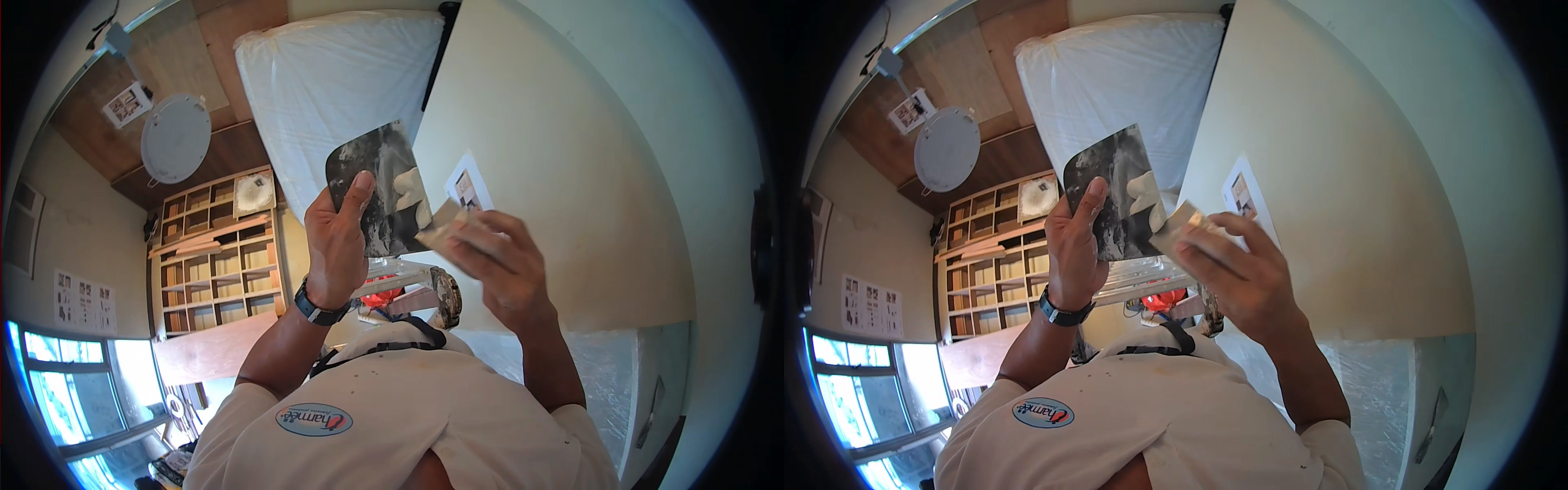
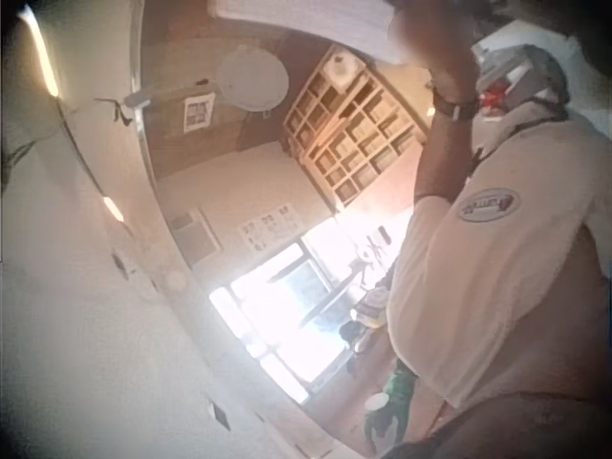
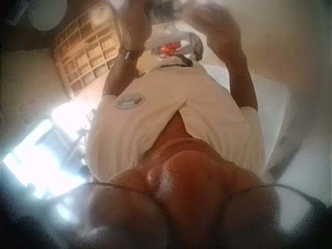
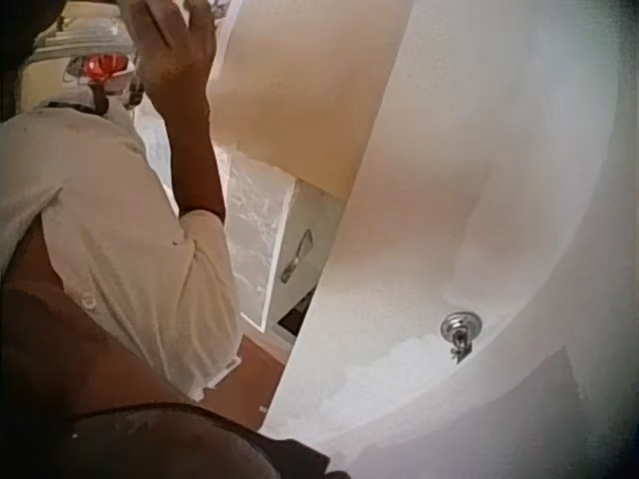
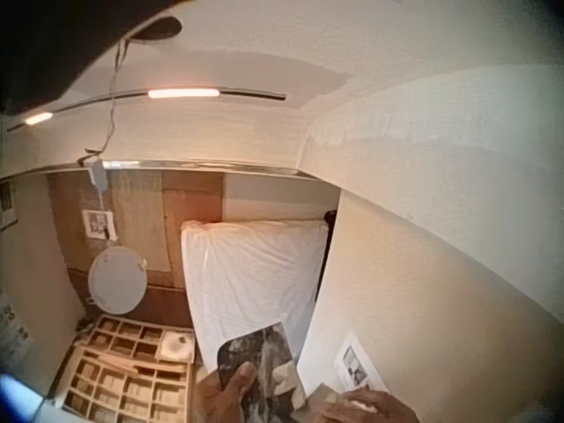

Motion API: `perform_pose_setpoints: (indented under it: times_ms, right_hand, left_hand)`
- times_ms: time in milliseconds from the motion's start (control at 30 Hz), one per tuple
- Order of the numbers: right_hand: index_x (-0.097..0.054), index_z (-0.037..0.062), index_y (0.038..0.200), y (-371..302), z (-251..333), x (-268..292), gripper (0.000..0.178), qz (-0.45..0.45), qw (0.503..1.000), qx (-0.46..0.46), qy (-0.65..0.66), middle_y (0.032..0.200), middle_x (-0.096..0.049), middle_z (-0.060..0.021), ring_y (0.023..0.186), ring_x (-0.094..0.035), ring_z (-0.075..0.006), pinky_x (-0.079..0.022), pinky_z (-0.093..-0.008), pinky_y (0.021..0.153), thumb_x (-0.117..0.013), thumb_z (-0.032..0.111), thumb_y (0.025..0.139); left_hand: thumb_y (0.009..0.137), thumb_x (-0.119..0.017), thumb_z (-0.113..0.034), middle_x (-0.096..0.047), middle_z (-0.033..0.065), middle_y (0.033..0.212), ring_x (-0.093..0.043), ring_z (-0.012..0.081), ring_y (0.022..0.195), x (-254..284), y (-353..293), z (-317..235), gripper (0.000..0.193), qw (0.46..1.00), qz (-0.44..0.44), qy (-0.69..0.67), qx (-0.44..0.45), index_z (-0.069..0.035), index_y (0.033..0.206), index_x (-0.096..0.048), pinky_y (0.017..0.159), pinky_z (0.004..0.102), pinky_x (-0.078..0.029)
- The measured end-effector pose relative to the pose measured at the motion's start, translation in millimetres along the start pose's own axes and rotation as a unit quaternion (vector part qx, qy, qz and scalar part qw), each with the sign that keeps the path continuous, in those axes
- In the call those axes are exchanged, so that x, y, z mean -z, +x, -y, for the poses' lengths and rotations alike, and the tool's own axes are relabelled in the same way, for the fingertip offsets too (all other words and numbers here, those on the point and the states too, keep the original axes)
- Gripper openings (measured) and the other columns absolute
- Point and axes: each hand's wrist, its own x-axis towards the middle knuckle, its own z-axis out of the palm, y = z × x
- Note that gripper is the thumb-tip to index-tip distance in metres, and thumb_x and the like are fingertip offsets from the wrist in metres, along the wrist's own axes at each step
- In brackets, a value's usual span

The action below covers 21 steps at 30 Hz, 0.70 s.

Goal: The person touches a ceiling surface to check for gaps, then pulls a circular light fixture out of its hole and handles the electrical wiring.

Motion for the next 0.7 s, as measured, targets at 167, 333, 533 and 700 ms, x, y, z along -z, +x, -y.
perform_pose_setpoints:
  times_ms: [167,333,533,700]
  right_hand:
    - [-0.073,0.0069,0.111,-19,-10,17,0.033,0.057,0.991,-0.075,0.092,0.104,-0.072,-0.0059,0.101,-0.068,-0.0257,-0.058,-0.0386,0.081,-0.077,0.002,0.079]
    - [-0.069,0.0058,0.121,-10,18,96,0.025,-0.165,0.95,-0.187,0.186,0.107,-0.073,-0.0085,0.099,-0.07,-0.0253,-0.057,-0.0356,0.082,-0.068,0.0,0.097]
    - [-0.061,-0.0056,0.129,0,33,182,0.027,-0.425,0.905,-0.017,-0.008,0.12,-0.07,-0.0197,0.104,-0.069,-0.0284,-0.053,-0.04,0.092,-0.057,-0.002,0.102]
    - [-0.057,-0.0087,0.135,7,37,234,0.032,-0.547,0.824,0.045,-0.138,0.122,-0.068,-0.0187,0.105,-0.068,-0.0237,-0.05,-0.0365,0.098,-0.053,0.007,0.107]
  left_hand:
    - [0.107,-0.057,-0.024,-0.07,0.011,0.113,-0.066,0.0204,0.104,11,30,15,0.035,0.998,0.025,0.053,0.017,0.003,0.128,-0.063,0.092,0.0358,-0.054]
    - [0.108,-0.051,-0.038,-0.068,0.0164,0.115,-0.067,0.0254,0.098,38,28,38,0.052,0.984,0.055,0.161,0.051,0.001,0.143,-0.054,0.08,0.0389,-0.058]
    - [0.108,-0.049,-0.046,-0.069,0.0166,0.115,-0.067,0.024,0.092,63,45,148,0.058,0.969,0.109,0.185,0.12,-0.003,0.148,-0.05,0.073,0.0357,-0.059]
    - [0.108,-0.05,-0.046,-0.069,0.0166,0.115,-0.066,0.0236,0.09,55,39,174,0.058,0.962,0.13,0.133,0.199,-0.001,0.146,-0.052,0.072,0.0356,-0.059]
